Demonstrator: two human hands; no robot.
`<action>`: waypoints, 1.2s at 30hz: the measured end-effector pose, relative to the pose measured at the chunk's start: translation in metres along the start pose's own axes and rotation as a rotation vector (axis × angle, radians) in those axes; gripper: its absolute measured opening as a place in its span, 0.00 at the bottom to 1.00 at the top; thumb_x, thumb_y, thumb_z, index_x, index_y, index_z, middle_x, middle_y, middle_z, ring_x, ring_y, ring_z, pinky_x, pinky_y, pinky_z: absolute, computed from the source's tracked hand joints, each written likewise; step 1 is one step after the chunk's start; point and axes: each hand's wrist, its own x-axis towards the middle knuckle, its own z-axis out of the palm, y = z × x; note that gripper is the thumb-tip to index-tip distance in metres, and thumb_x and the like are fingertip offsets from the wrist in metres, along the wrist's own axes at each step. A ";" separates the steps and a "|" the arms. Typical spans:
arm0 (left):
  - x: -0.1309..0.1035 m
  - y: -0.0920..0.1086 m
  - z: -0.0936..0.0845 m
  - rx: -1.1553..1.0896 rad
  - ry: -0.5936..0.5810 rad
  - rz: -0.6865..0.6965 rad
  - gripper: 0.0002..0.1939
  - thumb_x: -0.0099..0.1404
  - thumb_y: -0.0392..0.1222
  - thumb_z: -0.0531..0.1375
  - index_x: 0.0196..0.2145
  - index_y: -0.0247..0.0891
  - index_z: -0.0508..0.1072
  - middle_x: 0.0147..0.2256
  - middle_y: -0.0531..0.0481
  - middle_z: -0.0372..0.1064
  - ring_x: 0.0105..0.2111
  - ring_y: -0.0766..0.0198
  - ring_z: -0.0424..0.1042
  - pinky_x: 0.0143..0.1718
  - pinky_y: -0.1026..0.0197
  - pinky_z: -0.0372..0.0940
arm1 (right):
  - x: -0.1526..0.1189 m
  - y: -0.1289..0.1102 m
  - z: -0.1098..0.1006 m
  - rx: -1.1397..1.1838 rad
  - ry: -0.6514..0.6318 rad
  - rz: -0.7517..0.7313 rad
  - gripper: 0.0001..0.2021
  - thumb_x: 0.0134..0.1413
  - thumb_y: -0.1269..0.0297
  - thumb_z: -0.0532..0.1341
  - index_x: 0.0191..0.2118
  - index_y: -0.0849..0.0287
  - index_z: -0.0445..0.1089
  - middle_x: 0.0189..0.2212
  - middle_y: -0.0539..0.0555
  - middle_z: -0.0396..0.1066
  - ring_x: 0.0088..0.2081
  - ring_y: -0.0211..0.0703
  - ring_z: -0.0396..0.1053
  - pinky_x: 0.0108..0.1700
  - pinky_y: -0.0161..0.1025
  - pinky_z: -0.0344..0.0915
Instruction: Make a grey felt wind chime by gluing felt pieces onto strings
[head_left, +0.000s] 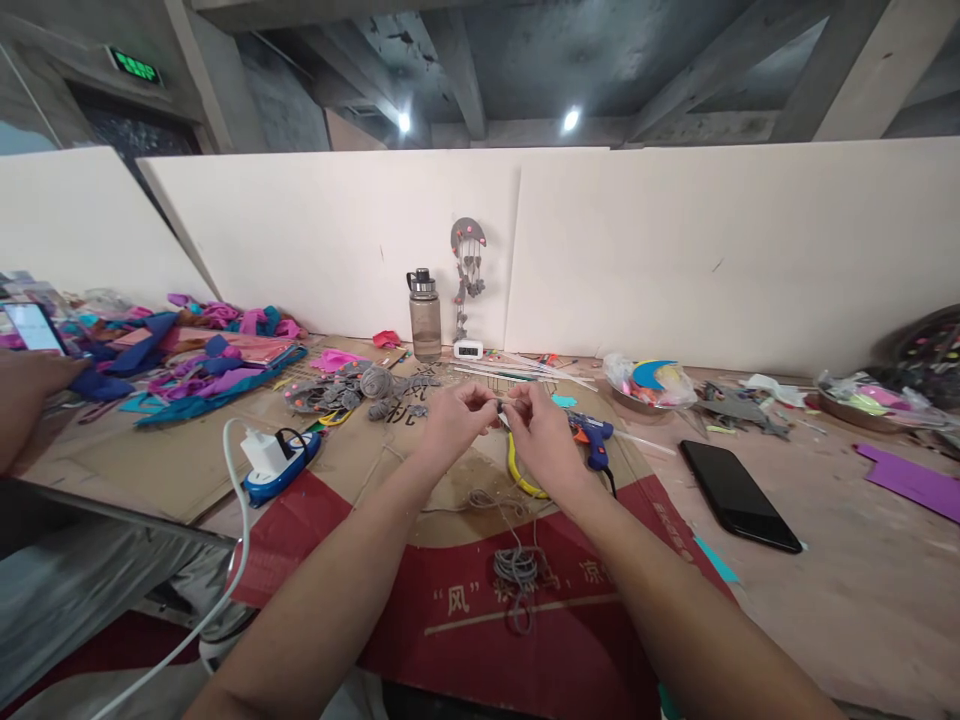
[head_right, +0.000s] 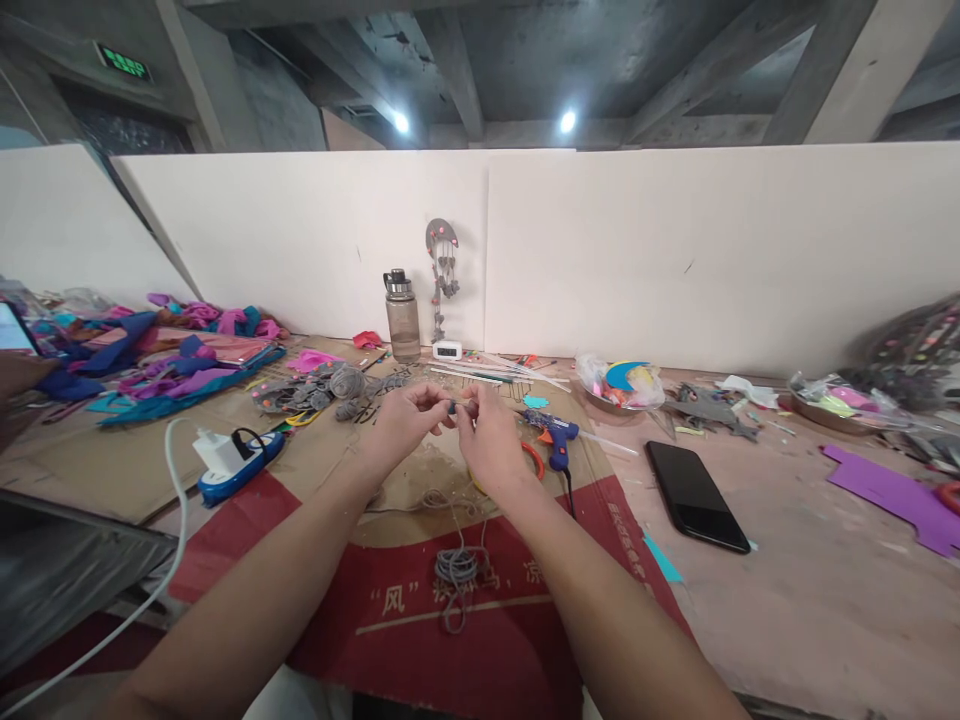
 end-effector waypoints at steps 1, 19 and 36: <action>0.001 0.000 0.000 -0.021 0.010 -0.016 0.04 0.54 0.39 0.59 0.27 0.35 0.72 0.22 0.51 0.70 0.22 0.66 0.72 0.20 0.67 0.65 | 0.000 0.000 0.001 0.010 0.003 0.003 0.06 0.54 0.68 0.55 0.39 0.58 0.63 0.30 0.52 0.69 0.30 0.41 0.65 0.34 0.38 0.59; -0.001 0.002 0.007 -0.221 0.060 -0.009 0.04 0.54 0.39 0.60 0.27 0.36 0.70 0.20 0.55 0.68 0.17 0.73 0.62 0.20 0.69 0.57 | 0.002 -0.011 0.002 0.328 0.024 0.277 0.09 0.50 0.59 0.57 0.24 0.57 0.62 0.21 0.47 0.63 0.25 0.37 0.58 0.31 0.36 0.56; 0.033 -0.025 -0.041 -0.627 0.500 -0.045 0.07 0.52 0.38 0.64 0.26 0.34 0.69 0.21 0.56 0.68 0.22 0.72 0.70 0.20 0.73 0.58 | -0.006 -0.011 0.000 0.296 -0.122 0.083 0.11 0.57 0.60 0.54 0.29 0.59 0.67 0.25 0.48 0.66 0.29 0.38 0.61 0.35 0.36 0.58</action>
